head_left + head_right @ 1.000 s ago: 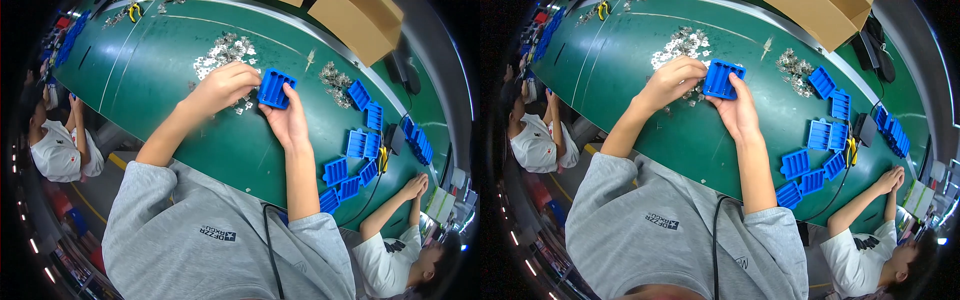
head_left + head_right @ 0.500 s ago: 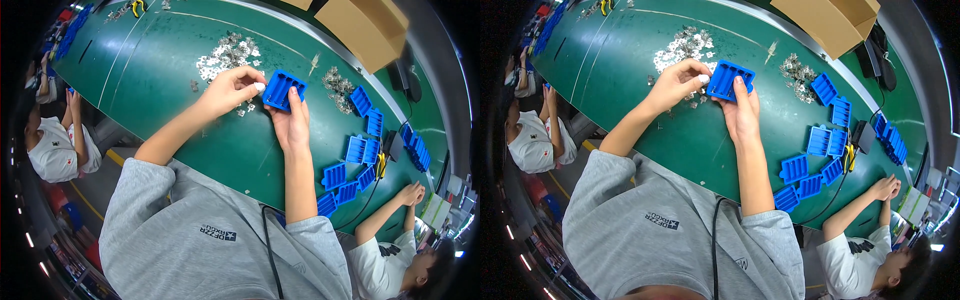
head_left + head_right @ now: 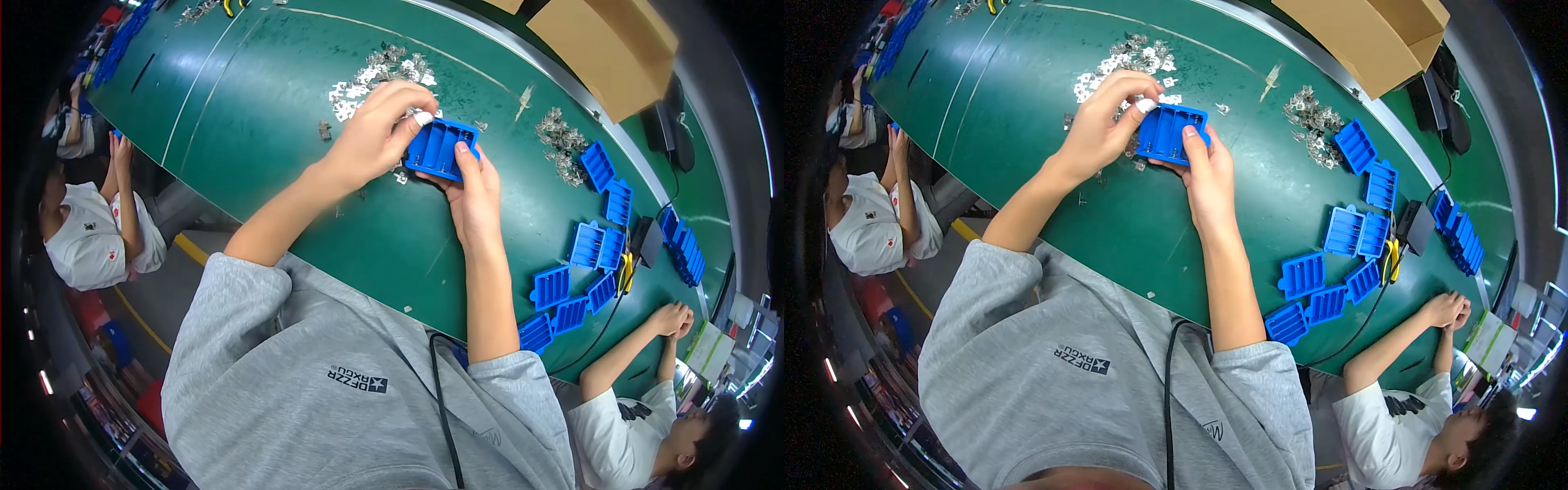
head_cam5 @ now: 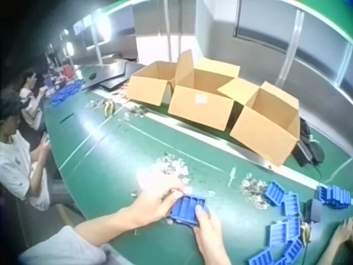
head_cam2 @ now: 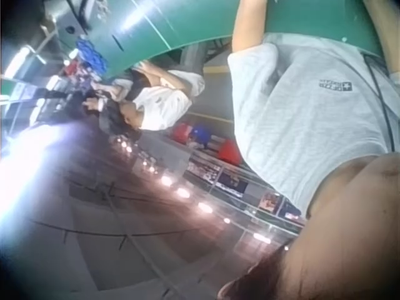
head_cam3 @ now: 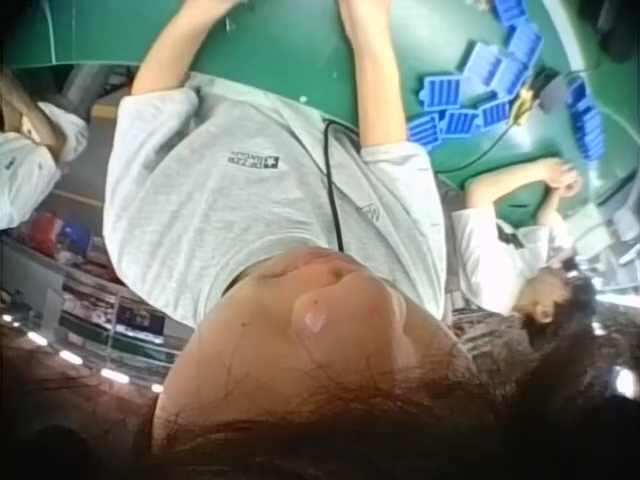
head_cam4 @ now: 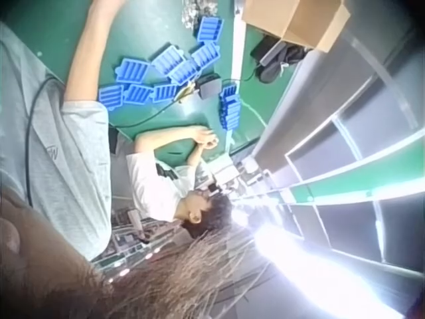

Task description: Assembling small metal components into blue plastic trays at a factory assembly line.

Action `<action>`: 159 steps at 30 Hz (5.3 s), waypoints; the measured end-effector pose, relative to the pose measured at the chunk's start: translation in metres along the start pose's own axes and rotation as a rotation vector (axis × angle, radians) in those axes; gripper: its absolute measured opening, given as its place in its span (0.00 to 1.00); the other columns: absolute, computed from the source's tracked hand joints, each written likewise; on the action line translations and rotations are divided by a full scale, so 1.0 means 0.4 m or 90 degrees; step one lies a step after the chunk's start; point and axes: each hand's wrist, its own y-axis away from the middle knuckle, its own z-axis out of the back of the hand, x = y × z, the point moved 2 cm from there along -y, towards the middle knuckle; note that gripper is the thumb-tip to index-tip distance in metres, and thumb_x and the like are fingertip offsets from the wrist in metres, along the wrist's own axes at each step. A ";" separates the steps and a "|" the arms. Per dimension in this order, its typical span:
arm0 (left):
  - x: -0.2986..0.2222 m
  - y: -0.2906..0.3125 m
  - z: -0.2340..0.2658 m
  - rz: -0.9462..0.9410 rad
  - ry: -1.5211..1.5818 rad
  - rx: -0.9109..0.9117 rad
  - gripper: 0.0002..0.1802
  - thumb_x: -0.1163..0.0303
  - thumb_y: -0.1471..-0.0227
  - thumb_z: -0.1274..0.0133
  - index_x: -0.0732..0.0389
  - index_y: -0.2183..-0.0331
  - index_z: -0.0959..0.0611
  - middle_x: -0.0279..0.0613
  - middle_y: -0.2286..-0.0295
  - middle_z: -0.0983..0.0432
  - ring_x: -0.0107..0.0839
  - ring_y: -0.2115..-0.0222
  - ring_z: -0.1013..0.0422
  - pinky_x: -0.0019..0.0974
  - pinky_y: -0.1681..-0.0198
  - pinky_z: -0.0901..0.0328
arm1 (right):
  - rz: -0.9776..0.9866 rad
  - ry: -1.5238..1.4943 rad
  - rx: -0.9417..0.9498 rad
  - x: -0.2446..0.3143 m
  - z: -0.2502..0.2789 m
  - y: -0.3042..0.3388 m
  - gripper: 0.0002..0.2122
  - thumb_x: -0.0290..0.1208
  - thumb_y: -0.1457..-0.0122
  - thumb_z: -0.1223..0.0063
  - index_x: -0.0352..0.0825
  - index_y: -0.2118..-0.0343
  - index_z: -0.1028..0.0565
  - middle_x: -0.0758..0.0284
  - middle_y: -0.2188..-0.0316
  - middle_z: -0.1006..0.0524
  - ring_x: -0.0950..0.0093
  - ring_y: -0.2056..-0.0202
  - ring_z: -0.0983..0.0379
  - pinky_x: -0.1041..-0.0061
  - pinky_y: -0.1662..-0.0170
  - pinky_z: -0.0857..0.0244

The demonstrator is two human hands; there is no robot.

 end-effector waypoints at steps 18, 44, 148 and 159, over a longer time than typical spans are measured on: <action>0.005 -0.002 0.015 0.004 -0.088 0.022 0.11 0.82 0.51 0.50 0.65 0.62 0.24 0.43 0.63 0.26 0.40 0.59 0.30 0.38 0.54 0.36 | 0.016 0.003 -0.034 0.002 0.011 -0.001 0.17 0.36 0.36 0.56 0.26 0.52 0.33 0.59 0.59 0.25 0.71 0.61 0.24 0.67 0.58 0.26; 0.000 0.009 0.002 -0.086 -0.210 0.020 0.14 0.83 0.58 0.46 0.64 0.64 0.23 0.44 0.68 0.26 0.42 0.66 0.31 0.40 0.62 0.34 | 0.143 0.225 -0.065 -0.007 0.004 0.013 0.17 0.33 0.37 0.51 0.23 0.53 0.31 0.67 0.64 0.25 0.83 0.64 0.30 0.81 0.60 0.32; -0.007 0.035 -0.031 0.271 0.559 0.084 0.21 0.56 0.41 0.52 0.63 0.56 0.27 0.43 0.58 0.28 0.31 0.56 0.32 0.37 0.48 0.39 | 0.337 0.268 -0.113 -0.013 -0.041 0.068 0.17 0.29 0.42 0.43 0.27 0.51 0.30 0.67 0.63 0.27 0.82 0.66 0.32 0.82 0.63 0.34; -0.019 -0.013 -0.008 0.248 0.317 0.041 0.20 0.58 0.39 0.54 0.65 0.55 0.25 0.40 0.58 0.27 0.29 0.54 0.33 0.34 0.48 0.41 | 0.237 0.086 -0.105 -0.037 -0.029 0.035 0.17 0.32 0.38 0.49 0.27 0.51 0.33 0.67 0.59 0.29 0.79 0.59 0.32 0.78 0.55 0.35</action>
